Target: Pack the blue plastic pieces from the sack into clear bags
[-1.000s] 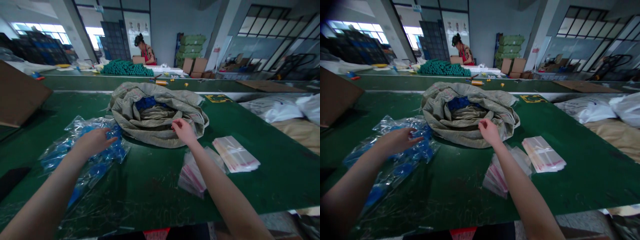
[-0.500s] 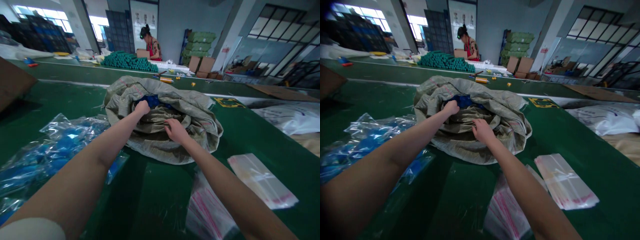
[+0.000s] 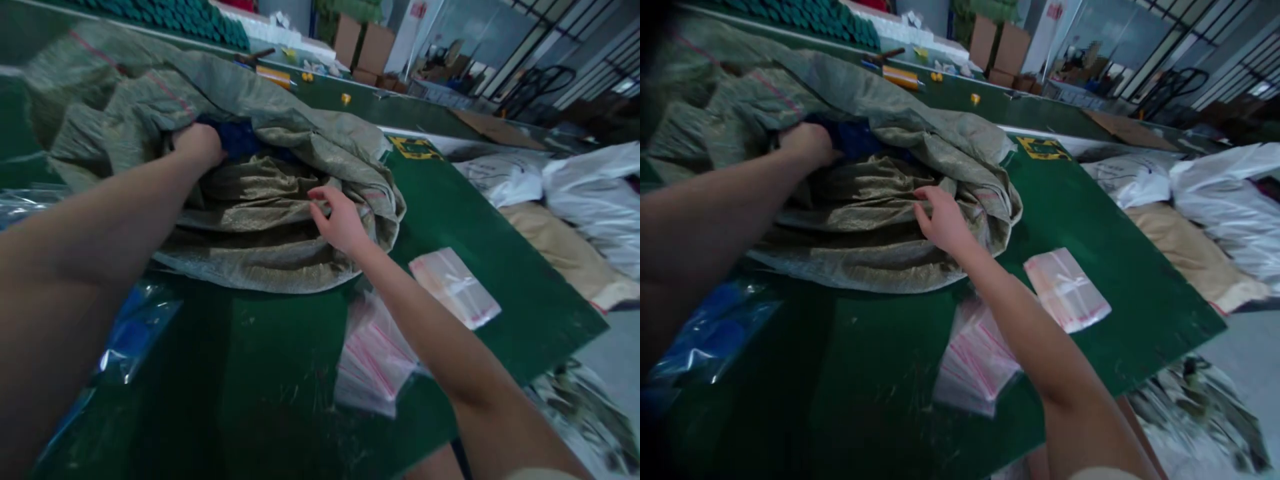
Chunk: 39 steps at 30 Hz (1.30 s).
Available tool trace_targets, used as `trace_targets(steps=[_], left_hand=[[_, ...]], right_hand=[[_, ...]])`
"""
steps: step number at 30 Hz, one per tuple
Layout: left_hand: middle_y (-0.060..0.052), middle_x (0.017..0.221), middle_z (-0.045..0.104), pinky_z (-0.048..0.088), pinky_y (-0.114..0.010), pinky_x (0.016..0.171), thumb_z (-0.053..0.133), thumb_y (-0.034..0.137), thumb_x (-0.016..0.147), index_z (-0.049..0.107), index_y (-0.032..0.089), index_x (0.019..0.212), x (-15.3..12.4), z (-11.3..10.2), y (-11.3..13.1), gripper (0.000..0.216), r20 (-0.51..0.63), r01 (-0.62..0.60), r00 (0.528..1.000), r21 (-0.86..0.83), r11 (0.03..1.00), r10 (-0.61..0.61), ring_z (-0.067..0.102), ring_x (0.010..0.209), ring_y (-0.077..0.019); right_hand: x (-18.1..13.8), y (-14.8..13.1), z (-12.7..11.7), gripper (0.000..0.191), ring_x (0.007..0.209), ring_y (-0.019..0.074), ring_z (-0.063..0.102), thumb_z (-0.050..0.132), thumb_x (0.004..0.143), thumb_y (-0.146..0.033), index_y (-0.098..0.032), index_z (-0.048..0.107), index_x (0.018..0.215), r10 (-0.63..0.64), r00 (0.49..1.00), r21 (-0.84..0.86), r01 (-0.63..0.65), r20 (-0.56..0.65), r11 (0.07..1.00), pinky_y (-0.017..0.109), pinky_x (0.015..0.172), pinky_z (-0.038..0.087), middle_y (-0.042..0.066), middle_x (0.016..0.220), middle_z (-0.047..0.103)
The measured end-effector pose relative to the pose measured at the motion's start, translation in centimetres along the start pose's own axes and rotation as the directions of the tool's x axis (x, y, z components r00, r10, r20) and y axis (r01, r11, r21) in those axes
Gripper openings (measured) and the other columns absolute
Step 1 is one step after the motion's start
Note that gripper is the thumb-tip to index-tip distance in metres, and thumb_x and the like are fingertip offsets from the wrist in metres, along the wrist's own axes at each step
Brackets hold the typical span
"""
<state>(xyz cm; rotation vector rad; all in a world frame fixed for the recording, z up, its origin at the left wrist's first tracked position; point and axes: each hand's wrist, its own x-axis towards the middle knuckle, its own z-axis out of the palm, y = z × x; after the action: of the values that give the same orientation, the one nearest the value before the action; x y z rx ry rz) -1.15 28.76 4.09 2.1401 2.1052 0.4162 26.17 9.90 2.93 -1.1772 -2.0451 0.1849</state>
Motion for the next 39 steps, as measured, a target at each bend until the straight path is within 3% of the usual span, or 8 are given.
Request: trace_targets(steps=[2,5,7,11,16,23,31,39], left_hand=[[-0.021,0.128,0.047,0.032,-0.057,0.1,0.042,0.058,0.094,0.039,-0.015,0.123,-2.8,-1.3,1.2,0.079,-0.102,0.042,0.994,0.083,0.996,-0.034,0.041,0.127,-0.0425],[-0.011,0.118,0.052,0.033,-0.039,0.095,0.017,0.06,0.093,0.039,-0.013,0.129,-9.3,-3.6,4.1,0.083,-0.098,-0.187,0.976,0.062,0.98,0.193,0.051,0.118,-0.0258],[-0.006,0.11,0.059,0.038,-0.031,0.092,0.028,0.066,0.09,0.052,-0.003,0.127,-14.4,-4.3,6.1,0.081,-0.067,-0.279,0.959,-0.09,0.956,0.274,0.058,0.106,-0.0182],[-0.007,0.095,0.07,0.048,-0.028,0.08,0.048,0.063,0.087,0.07,0.015,0.111,-22.6,-2.0,8.1,0.058,0.043,-0.348,0.928,-0.25,0.904,0.369,0.064,0.087,-0.0195],[-0.013,0.12,0.066,0.048,-0.037,0.091,0.054,0.055,0.087,0.065,0.017,0.12,-27.2,1.7,8.1,0.051,0.068,-0.409,0.904,-0.143,0.901,0.421,0.063,0.104,-0.0272],[-0.012,0.123,0.061,0.05,-0.036,0.09,0.061,0.049,0.085,0.061,0.018,0.12,-29.0,0.6,8.2,0.047,0.129,-0.43,0.897,0.034,0.902,0.423,0.063,0.107,-0.0285],[-0.017,0.117,0.064,0.051,-0.042,0.083,0.025,0.053,0.098,0.056,0.015,0.123,-31.1,-0.3,8.2,0.054,0.103,-0.34,0.938,0.084,0.937,0.331,0.066,0.101,-0.0322],[-0.019,0.117,0.065,0.043,-0.048,0.093,0.047,0.015,0.082,0.064,0.015,0.114,-33.4,-1.0,5.2,0.037,0.184,-0.475,0.877,0.2,0.857,0.443,0.057,0.113,-0.034]], right_hand=[[-2.4,-0.3,-2.2,0.022,0.092,0.0206,0.064,0.052,0.092,-0.026,-0.016,0.063,0.109,0.083,0.997,-0.014,-0.083,-0.005,0.996,0.036,0.088,0.05,0.009,0.099,0.07],[-6.7,-1.4,-6.0,0.019,0.077,0.0181,0.066,0.057,0.09,-0.027,-0.015,0.068,0.099,0.239,0.969,-0.121,-0.23,0.066,0.966,0.031,0.077,0.051,0.006,0.085,0.071],[-10.1,-2.6,-8.3,0.017,0.074,0.0192,0.066,0.059,0.089,-0.028,-0.016,0.072,0.088,0.375,0.915,-0.281,-0.325,0.148,0.903,0.031,0.072,0.049,0.007,0.081,0.073],[-17.0,-5.0,-10.9,0.038,0.077,0.027,0.068,0.05,0.095,-0.038,-0.011,0.074,0.083,0.567,0.807,-0.66,-0.336,0.167,0.672,0.036,0.072,0.048,0.017,0.081,0.073],[-23.5,-6.0,-10.6,0.041,0.09,0.0305,0.067,0.051,0.095,-0.04,-0.006,0.072,0.085,0.503,0.836,-0.794,-0.148,0.217,0.589,0.039,0.084,0.048,0.023,0.093,0.071],[-26.3,-5.3,-10.7,0.029,0.099,0.0263,0.065,0.043,0.095,-0.02,-0.011,0.07,0.089,0.384,0.923,-0.589,-0.299,0.021,0.751,0.037,0.093,0.049,0.018,0.102,0.072],[-21.0,-8.5,-12.2,0.04,0.098,0.0264,0.066,0.037,0.098,-0.038,-0.015,0.069,0.101,0.342,0.881,-0.137,-0.402,-0.328,0.905,0.041,0.09,0.049,0.016,0.104,0.072],[-12.2,-8.2,-6.1,0.039,0.08,0.0191,0.069,0.049,0.088,-0.052,-0.018,0.069,0.084,0.612,0.79,0.616,-0.465,-0.034,0.636,0.032,0.074,0.055,0.007,0.088,0.074]])
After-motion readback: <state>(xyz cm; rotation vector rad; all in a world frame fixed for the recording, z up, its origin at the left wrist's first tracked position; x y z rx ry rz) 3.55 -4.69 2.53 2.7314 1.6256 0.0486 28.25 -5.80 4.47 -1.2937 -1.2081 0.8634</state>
